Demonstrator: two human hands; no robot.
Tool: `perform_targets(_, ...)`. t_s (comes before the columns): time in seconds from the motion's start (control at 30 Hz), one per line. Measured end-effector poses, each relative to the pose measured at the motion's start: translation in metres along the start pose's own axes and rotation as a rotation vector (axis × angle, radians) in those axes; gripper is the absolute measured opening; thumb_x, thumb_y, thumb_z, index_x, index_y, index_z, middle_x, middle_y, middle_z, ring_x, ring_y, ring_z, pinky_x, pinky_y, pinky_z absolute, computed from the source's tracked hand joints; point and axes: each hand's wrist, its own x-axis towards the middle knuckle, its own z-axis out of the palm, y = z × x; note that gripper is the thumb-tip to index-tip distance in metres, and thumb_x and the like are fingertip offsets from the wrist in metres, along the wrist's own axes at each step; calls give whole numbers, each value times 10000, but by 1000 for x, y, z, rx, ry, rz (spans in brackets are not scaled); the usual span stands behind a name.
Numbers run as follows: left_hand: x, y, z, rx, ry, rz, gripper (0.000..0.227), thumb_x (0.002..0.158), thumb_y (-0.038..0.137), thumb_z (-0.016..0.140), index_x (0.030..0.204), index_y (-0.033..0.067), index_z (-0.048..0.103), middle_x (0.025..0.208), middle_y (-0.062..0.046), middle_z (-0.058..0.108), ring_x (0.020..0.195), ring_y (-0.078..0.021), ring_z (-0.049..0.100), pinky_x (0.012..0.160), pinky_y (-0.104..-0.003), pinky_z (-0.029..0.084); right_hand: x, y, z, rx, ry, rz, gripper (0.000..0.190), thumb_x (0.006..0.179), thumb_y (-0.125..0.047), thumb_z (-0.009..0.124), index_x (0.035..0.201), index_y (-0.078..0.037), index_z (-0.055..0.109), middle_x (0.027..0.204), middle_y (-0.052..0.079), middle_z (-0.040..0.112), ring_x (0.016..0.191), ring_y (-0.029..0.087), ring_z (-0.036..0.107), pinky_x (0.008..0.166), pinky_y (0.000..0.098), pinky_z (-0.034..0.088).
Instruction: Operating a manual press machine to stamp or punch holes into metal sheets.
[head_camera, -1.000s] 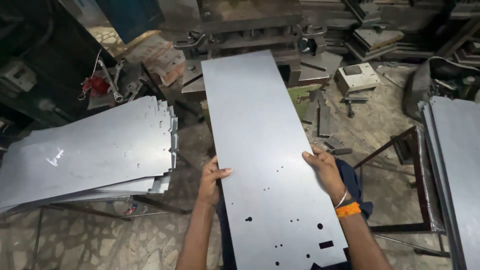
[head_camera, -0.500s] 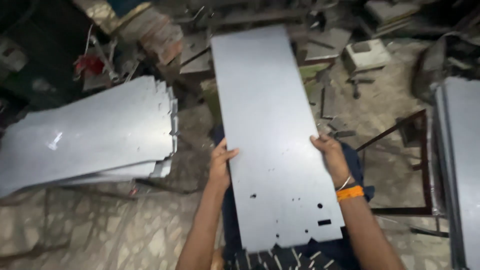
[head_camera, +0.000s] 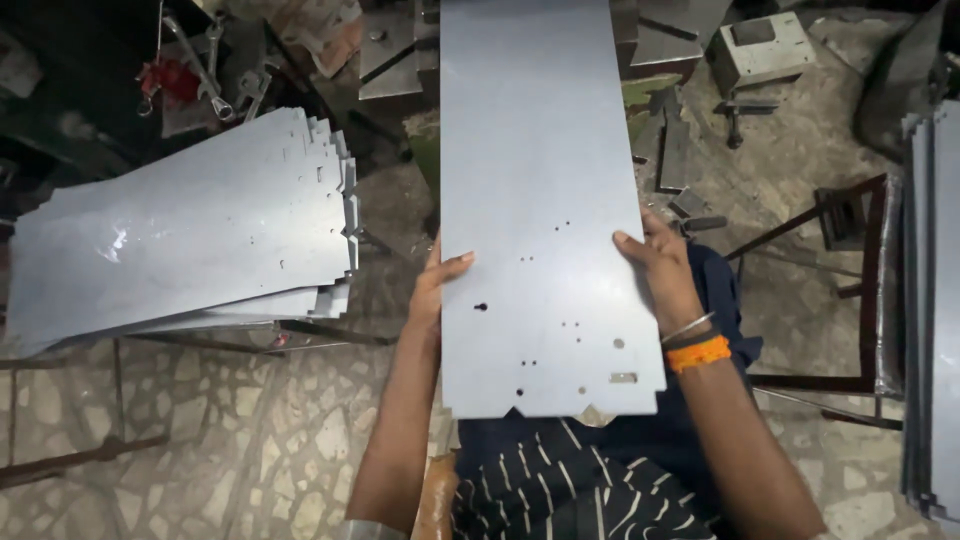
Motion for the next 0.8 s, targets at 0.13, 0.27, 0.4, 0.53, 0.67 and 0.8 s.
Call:
perform_targets(0.13, 26, 40, 46, 72, -42, 10, 808, 781, 1, 732, 1527, 198, 490, 1429, -145, 594, 1157, -277, 680, 981, -404, 550, 65, 22, -21, -53, 7, -60, 498, 858, -116, 763, 1331, -48, 623, 1037, 109, 705, 923, 176, 703, 852, 346, 582)
perform_targets(0.27, 150, 24, -19, -89, -58, 109, 435, 867, 73, 747, 1300, 90, 697, 1227, -125, 712, 1005, -196, 684, 963, -390, 539, 163, 51, -44, 31, -22, -32, 512, 870, -298, 796, 1315, -97, 645, 1124, 91, 716, 1018, 183, 709, 965, 385, 552)
perform_targets(0.4, 167, 78, 25, -362, -172, -126, 362, 912, 191, 725, 1215, -8, 724, 1148, -215, 736, 928, -336, 765, 932, -449, 578, 202, 6, -6, 231, -43, 69, 416, 846, -326, 773, 1218, -165, 681, 1060, 29, 744, 987, 197, 758, 953, 354, 583)
perform_targets(0.53, 168, 120, 96, 63, -146, 170, 491, 841, 254, 727, 1196, -75, 641, 1305, -228, 565, 1194, -327, 478, 1070, -474, 276, 241, -14, 19, -87, -106, -113, 670, 858, -168, 635, 1454, 51, 420, 1367, 161, 612, 1227, 227, 595, 1077, 324, 437)
perform_targets(0.67, 181, 144, 123, 461, -13, 146, 555, 802, 179, 673, 1313, -26, 609, 1221, -186, 678, 1119, -299, 611, 1005, -391, 441, 287, -7, 13, -223, -108, -260, 473, 913, -108, 679, 1315, 86, 522, 1258, 147, 631, 1126, 190, 637, 1068, 260, 454)
perform_targets(0.8, 188, 137, 124, 492, 64, 123, 499, 826, 175, 730, 1284, -12, 666, 1131, -154, 754, 1010, -244, 694, 948, -338, 512, 276, -14, 19, -156, -134, -231, 289, 924, -77, 657, 1195, 21, 648, 1068, 46, 710, 928, 113, 661, 950, 196, 502)
